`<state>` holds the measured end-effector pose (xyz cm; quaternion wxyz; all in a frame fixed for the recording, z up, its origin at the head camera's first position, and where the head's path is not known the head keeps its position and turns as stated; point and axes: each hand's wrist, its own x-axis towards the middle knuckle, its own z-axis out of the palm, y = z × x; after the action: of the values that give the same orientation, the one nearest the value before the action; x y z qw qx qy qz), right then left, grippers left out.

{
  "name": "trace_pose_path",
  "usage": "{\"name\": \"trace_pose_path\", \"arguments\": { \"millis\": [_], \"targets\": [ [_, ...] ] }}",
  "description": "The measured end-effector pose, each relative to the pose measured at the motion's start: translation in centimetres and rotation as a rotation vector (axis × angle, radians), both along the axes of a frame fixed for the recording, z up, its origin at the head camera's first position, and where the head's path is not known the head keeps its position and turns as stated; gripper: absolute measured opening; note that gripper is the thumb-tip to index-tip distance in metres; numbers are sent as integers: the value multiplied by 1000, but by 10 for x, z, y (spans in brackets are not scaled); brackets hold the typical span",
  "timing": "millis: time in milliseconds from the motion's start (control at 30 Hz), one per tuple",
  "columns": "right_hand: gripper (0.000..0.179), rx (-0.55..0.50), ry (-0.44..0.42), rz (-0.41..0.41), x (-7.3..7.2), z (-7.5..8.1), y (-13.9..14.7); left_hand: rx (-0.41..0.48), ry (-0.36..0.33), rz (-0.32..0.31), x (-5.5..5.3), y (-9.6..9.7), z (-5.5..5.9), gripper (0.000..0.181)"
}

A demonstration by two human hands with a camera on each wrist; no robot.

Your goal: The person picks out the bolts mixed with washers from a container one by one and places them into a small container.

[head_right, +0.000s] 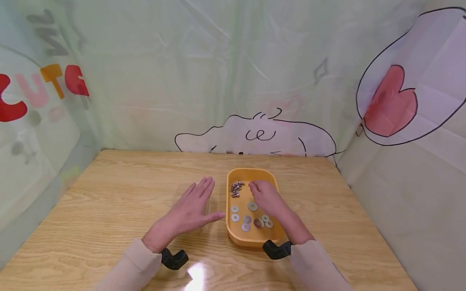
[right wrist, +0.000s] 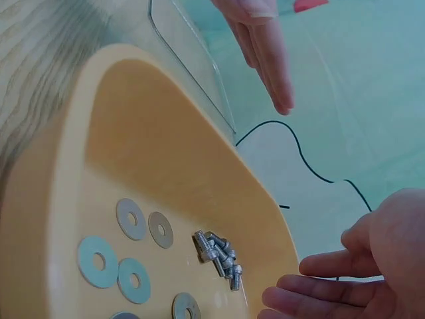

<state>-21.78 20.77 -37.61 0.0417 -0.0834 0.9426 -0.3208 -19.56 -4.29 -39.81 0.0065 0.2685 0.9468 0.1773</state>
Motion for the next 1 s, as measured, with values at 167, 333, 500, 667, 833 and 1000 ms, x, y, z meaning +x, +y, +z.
{"name": "trace_pose_path", "arguments": {
  "millis": [167, 333, 500, 667, 833, 1000],
  "targets": [
    [37, -41, -15, -11, -7, -2, 1, -5, -1, -24, -2, 9, -2, 102],
    [34, -61, -33, -3, -12, -4, 2, -26, -5, -27, -3, 18, -3, 102],
    [32, -66, -52, -1, -15, -4, 2, -62, 9, -63, -3, 27, -3, 101],
    [33, -49, -56, -13, -18, -4, 1, -98, 31, -100, -3, 33, -5, 101],
    [33, -64, -42, 7, -23, -8, -2, -114, 27, -119, -3, 37, -7, 100],
    [30, -14, -32, 8, -27, -13, -5, -126, 14, -119, 0, 41, -8, 105]
  ]
}}
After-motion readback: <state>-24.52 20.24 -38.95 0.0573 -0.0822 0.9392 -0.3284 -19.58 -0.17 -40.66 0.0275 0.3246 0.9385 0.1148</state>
